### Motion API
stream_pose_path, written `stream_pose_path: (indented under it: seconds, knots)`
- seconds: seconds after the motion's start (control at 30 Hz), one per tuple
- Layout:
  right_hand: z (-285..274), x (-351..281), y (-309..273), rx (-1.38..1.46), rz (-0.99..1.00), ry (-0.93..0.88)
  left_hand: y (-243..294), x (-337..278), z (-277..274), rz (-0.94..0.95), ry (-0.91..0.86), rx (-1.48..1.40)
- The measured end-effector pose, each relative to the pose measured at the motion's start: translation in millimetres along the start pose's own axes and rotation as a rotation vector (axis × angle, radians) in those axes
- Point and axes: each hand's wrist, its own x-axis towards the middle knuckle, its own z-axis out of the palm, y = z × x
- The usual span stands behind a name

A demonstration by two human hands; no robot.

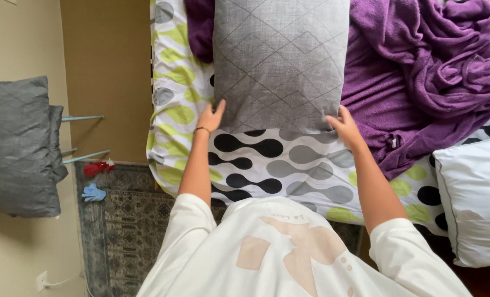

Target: The person inserts a white pillow into a gray pillowcase on a bed. They align the corners, pull the case over the pillow, and smooth the fabric to fit it properly.

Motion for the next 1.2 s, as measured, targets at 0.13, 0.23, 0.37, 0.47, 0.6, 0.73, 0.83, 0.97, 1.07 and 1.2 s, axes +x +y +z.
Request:
stream_pose_path:
  seconds: [0.13, 0.23, 0.37, 0.47, 0.6, 0.73, 0.83, 0.97, 1.07, 1.2]
  knots:
    - [22, 33, 83, -0.137, 0.311, -0.151, 14, 5, 42, -0.009, 0.043, -0.027]
    - [33, 72, 83, -0.092, 0.345, 0.152, 53, -31, 30, -0.003, 0.133, -0.338]
    - [10, 19, -81, -0.029, -0.111, 0.514, 109, -88, -13, 0.168, 0.413, -0.779]
    - [0, 2, -44, -0.375, -0.17, 0.456, 52, -37, 27, 0.153, 0.545, -0.781]
    - [-10, 29, 102, -0.656, 0.446, -0.021, -7, -41, 86, -0.24, 0.037, -0.586]
    - [-7, 24, 107, -0.477, 0.357, 0.107, 8, -82, 72, -0.138, 0.064, -0.465]
    - [-5, 8, 88, -0.448, 0.203, 0.256, 0, -76, 62, -0.099, 0.112, -0.498]
    - [-4, -23, 53, -0.61, -0.087, 0.276, 3, -84, 58, -0.044, 0.241, -0.575]
    - [-22, -28, 47, -0.753, -0.306, 0.307, -6, -59, 59, -0.164, 0.19, -1.07]
    - [-45, -34, 125, -1.022, -0.188, 0.251, 15, -82, 23, -0.267, 0.073, -1.472]
